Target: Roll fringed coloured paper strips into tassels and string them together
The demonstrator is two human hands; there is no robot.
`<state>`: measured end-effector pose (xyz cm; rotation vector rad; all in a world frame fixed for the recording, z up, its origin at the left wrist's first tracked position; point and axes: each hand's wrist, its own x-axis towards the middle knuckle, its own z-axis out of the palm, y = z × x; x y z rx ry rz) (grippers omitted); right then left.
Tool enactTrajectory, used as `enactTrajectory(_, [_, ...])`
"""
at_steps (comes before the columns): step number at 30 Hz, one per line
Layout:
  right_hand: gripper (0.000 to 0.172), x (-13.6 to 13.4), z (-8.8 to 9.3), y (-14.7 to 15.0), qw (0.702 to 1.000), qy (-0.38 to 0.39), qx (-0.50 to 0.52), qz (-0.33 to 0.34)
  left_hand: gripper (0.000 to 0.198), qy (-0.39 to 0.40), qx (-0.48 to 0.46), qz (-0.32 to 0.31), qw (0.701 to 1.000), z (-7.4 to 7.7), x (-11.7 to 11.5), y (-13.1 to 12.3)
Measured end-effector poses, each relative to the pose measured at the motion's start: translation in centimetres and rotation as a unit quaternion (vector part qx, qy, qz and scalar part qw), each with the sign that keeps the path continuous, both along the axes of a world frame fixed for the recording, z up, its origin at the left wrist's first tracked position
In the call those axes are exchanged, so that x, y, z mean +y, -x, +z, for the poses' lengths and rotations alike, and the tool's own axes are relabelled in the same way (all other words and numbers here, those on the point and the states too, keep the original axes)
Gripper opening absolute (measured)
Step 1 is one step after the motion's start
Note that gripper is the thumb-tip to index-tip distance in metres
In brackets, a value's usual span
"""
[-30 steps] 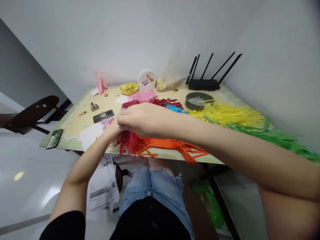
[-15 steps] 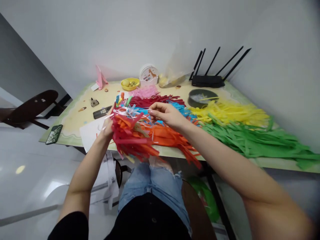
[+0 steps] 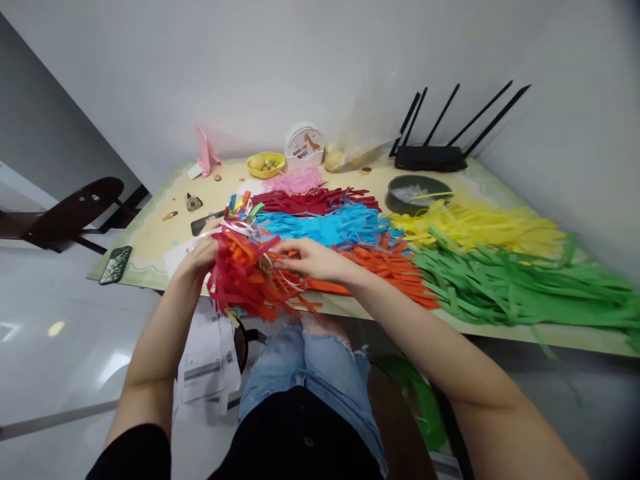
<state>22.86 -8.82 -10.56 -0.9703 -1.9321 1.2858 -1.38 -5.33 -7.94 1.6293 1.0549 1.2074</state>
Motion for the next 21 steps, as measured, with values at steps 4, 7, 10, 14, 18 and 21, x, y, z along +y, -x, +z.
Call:
enactTrajectory(4, [0.019, -1.7, 3.2, 0.3, 0.925, -0.257, -0.271, -0.062, 0.014, 0.014, 0.114, -0.085, 0.990, 0.3, -0.3, -1.3])
enactTrajectory(7, [0.024, -1.9, 5.4, 0.5, 0.867, -0.321, -0.378, -0.051, 0.013, -0.050, 0.276, -0.091, 0.956, -0.2, -0.6, -2.6])
enactTrajectory(10, [0.020, -0.6, 5.7, 0.1, 0.882, -0.334, -0.331, 0.020, 0.015, -0.062, 0.368, -0.154, 0.915, -0.8, -1.2, -3.5])
enactTrajectory(14, [0.018, 1.2, 2.3, -0.4, 0.974, -0.213, -0.068, 0.040, 0.005, -0.017, 0.221, -0.289, 0.931, -2.1, -3.0, -2.5])
enactTrajectory(18, [0.020, 0.4, -2.3, 1.9, 0.988, -0.107, 0.063, -0.089, 0.016, 0.111, -0.057, -0.124, 0.984, -4.6, -4.9, -1.8])
enactTrajectory(21, [0.023, -0.1, -4.6, 4.7, 0.984, -0.089, 0.079, -0.133, 0.023, 0.179, -0.233, 0.051, 0.954, -6.1, -5.0, -2.3])
